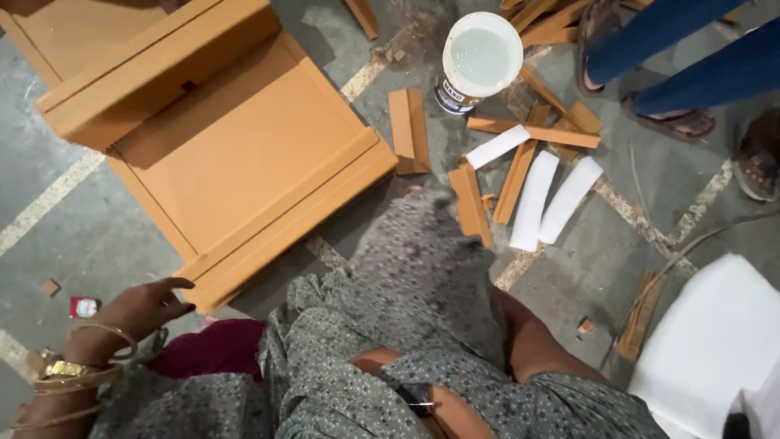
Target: The person sits on the floor and applies a white substance from a bucket onto small wooden strips using a foam applicator. They then attach these strips to a larger wooden furniture frame, pressing them into place to assemble the piece.
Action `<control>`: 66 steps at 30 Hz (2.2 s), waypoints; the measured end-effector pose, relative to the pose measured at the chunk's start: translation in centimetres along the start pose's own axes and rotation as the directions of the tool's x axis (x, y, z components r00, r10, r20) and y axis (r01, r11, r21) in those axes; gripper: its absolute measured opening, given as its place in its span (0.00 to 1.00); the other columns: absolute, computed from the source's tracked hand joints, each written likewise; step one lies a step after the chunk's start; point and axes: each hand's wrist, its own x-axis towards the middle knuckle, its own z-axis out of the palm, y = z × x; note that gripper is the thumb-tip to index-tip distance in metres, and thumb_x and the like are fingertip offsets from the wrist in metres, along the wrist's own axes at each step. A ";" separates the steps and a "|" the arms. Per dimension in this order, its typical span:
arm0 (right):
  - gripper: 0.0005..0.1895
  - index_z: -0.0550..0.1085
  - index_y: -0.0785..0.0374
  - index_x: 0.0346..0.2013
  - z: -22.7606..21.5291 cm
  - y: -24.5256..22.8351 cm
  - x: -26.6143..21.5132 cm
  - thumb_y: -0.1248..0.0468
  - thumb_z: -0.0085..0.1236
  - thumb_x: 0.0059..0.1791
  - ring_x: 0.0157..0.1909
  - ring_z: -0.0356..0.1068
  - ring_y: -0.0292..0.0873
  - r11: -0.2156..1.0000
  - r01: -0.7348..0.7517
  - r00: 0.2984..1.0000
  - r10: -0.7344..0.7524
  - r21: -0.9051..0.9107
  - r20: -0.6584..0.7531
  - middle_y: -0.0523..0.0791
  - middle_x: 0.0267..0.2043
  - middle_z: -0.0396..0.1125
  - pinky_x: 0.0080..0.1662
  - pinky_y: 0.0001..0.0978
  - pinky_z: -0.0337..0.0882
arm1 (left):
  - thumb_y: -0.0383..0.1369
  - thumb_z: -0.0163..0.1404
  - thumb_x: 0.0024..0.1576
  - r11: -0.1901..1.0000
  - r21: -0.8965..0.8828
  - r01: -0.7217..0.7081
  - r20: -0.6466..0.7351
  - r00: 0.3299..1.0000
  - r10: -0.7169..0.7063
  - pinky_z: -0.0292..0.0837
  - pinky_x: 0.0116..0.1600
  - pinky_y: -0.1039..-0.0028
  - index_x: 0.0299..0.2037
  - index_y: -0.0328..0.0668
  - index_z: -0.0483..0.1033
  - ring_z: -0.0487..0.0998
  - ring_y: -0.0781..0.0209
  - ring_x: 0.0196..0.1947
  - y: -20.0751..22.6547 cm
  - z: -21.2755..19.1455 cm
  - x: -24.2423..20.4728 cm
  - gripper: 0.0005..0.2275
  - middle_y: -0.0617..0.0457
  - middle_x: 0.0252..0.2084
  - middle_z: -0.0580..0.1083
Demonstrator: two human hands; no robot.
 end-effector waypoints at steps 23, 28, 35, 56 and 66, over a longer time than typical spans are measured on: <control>0.32 0.76 0.68 0.49 2.7 -3.9 6.2 0.54 0.70 0.35 0.41 0.69 0.62 0.867 0.473 0.759 -0.491 -0.155 -0.429 0.59 0.40 0.71 0.43 0.54 0.70 | 0.46 0.57 0.54 0.989 -0.034 0.147 0.041 0.988 -0.146 0.82 0.51 0.65 0.61 0.58 0.74 0.85 0.53 0.44 -7.6 3.2 0.5 0.23 0.47 0.43 0.83; 0.17 0.82 0.57 0.43 1.1 -5.1 9.7 0.50 0.57 0.49 0.49 0.74 0.53 0.947 0.211 0.965 -0.162 -0.243 0.208 0.49 0.43 0.78 0.55 0.48 0.71 | 0.47 0.57 0.55 0.984 -0.013 0.179 0.026 0.984 -0.178 0.82 0.51 0.65 0.61 0.58 0.75 0.85 0.54 0.44 -7.3 2.8 -0.1 0.23 0.48 0.42 0.83; 0.23 0.78 0.58 0.51 1.1 -6.3 13.7 0.51 0.63 0.45 0.52 0.74 0.56 0.885 0.149 0.970 -0.046 -0.440 0.237 0.56 0.50 0.73 0.52 0.46 0.74 | 0.47 0.56 0.55 0.978 -0.019 0.209 0.027 0.978 -0.208 0.82 0.52 0.65 0.62 0.56 0.75 0.85 0.55 0.45 -6.9 2.9 -0.7 0.24 0.49 0.42 0.84; 0.16 0.79 0.63 0.43 -5.0 -9.2 22.1 0.55 0.54 0.51 0.48 0.74 0.64 0.786 0.234 0.930 -0.008 -0.572 0.369 0.60 0.46 0.72 0.48 0.55 0.73 | 0.47 0.57 0.55 0.979 0.021 0.201 0.024 0.979 -0.202 0.82 0.52 0.65 0.63 0.56 0.74 0.86 0.53 0.44 -6.9 2.6 1.0 0.24 0.47 0.43 0.86; 0.17 0.81 0.65 0.41 -5.1 -4.1 17.5 0.56 0.66 0.44 0.47 0.74 0.61 0.815 0.309 0.937 -0.172 -0.490 0.304 0.58 0.42 0.74 0.48 0.50 0.73 | 0.48 0.56 0.56 0.977 0.050 0.207 0.013 0.978 -0.207 0.82 0.53 0.66 0.62 0.58 0.74 0.86 0.55 0.46 -6.9 3.8 -1.1 0.23 0.50 0.44 0.86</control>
